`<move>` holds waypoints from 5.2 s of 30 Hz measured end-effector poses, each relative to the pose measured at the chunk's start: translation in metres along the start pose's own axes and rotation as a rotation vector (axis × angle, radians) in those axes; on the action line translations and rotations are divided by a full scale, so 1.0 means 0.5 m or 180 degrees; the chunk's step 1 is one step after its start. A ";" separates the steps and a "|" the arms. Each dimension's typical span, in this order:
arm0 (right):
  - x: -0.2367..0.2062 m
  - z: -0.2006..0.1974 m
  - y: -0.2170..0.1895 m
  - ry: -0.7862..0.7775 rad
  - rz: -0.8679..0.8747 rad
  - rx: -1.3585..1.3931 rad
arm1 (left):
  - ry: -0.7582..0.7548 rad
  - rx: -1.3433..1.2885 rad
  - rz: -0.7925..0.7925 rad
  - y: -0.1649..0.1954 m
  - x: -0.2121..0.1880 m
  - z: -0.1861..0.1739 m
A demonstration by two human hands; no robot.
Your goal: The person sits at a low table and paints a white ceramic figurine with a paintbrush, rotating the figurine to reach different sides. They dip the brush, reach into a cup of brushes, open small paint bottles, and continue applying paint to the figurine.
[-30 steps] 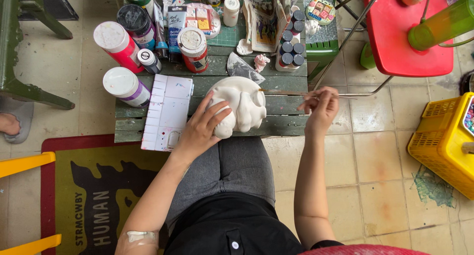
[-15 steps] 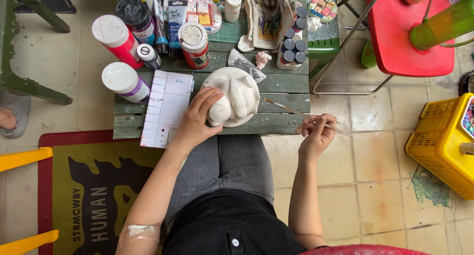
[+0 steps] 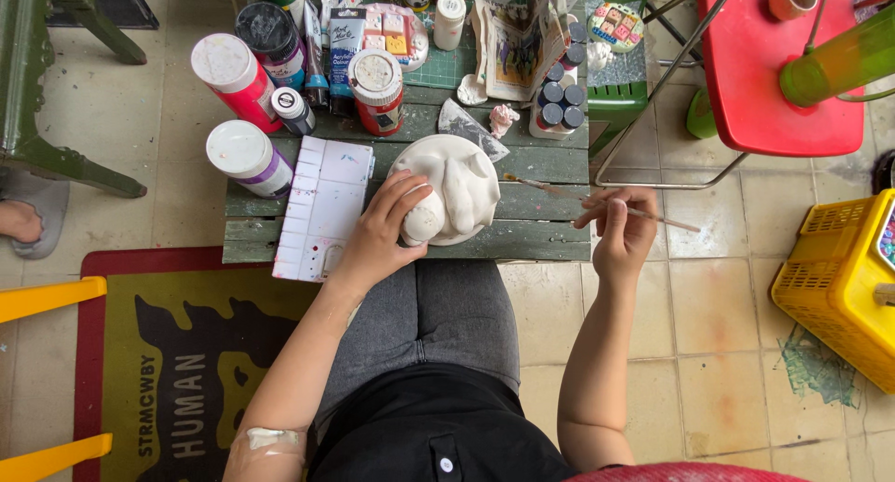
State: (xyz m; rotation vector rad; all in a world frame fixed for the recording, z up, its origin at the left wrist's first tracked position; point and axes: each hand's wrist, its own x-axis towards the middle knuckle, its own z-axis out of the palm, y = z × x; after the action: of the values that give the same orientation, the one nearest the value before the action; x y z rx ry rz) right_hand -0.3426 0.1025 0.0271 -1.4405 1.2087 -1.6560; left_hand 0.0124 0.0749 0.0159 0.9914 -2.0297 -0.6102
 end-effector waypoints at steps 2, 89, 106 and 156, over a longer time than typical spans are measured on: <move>-0.002 0.007 0.000 -0.0049 -0.0168 0.0122 | -0.0021 0.0068 -0.0027 -0.002 -0.002 0.001; 0.051 0.036 0.024 0.0786 -0.0305 -0.0536 | -0.0036 0.0561 0.0139 0.009 0.005 0.008; -0.069 0.069 0.042 0.0648 -0.0734 -0.0400 | 0.0145 0.0237 0.0001 -0.028 0.008 0.008; -0.092 0.071 0.077 0.0700 -0.0465 -0.0716 | 0.0521 0.0751 -0.0762 0.013 0.024 0.029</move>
State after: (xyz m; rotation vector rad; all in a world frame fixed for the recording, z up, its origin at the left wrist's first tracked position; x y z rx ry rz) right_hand -0.3028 0.1205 -0.0270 -1.5431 1.4819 -1.8651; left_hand -0.0069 0.0699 0.0174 1.3921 -1.8815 -0.4016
